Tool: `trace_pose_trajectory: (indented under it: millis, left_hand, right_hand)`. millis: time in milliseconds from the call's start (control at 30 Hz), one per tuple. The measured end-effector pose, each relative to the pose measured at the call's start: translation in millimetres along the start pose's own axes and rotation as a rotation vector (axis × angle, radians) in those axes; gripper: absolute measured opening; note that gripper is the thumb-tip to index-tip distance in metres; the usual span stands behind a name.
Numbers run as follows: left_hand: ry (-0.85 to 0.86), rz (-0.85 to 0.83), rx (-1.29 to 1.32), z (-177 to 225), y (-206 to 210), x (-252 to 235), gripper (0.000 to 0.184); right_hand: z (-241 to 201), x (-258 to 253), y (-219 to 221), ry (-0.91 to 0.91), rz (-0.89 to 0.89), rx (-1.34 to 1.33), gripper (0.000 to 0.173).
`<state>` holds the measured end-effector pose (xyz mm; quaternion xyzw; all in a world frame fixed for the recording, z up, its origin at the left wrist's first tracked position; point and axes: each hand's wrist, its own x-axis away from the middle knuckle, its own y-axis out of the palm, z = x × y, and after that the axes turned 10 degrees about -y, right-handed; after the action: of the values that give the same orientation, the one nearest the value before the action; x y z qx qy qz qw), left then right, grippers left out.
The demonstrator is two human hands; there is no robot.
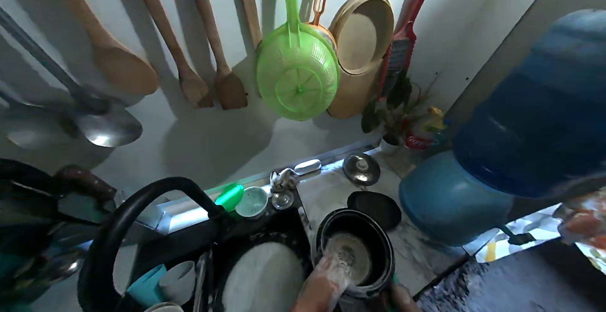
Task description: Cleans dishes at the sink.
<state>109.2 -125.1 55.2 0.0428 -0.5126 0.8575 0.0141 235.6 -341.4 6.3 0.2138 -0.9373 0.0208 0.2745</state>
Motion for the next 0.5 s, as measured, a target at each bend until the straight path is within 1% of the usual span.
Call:
trace_pose_trajectory:
  millis: [100,133,200,267,333,400,467,500]
  left_hand:
    - [-0.186,0.101,-0.038,-13,-5,-1,0.024]
    - [-0.274,0.096,-0.044,-16,-10,-2,0.028]
    - [-0.461,0.095,-0.019,-19,-21,-7,0.044]
    - [-0.617,0.148,0.048,-25,-28,-13,0.064]
    - [-0.718,0.224,0.155,-32,-29,-16,0.075]
    - [-0.771,0.267,0.269,-35,-28,-14,0.082]
    - [-0.780,0.285,0.354,-35,-24,-9,0.087]
    - [-0.778,0.286,0.380,-35,-22,-7,0.088]
  right_hand:
    - [0,-13,29,-0.039,-0.020,-0.063,0.040]
    - [2,-23,36,-0.050,-0.035,-0.108,0.040]
    - [4,-46,50,-0.090,-0.047,-0.175,0.037]
    - [-6,-66,64,-0.123,-0.059,-0.129,0.032]
    - [-29,-81,73,-0.124,-0.079,-0.017,0.028]
    - [-63,-92,74,-0.082,-0.124,0.203,0.024]
    - [-95,-113,63,-0.017,-0.243,0.490,0.025]
    - [-109,-128,55,-0.025,-0.314,0.624,0.027]
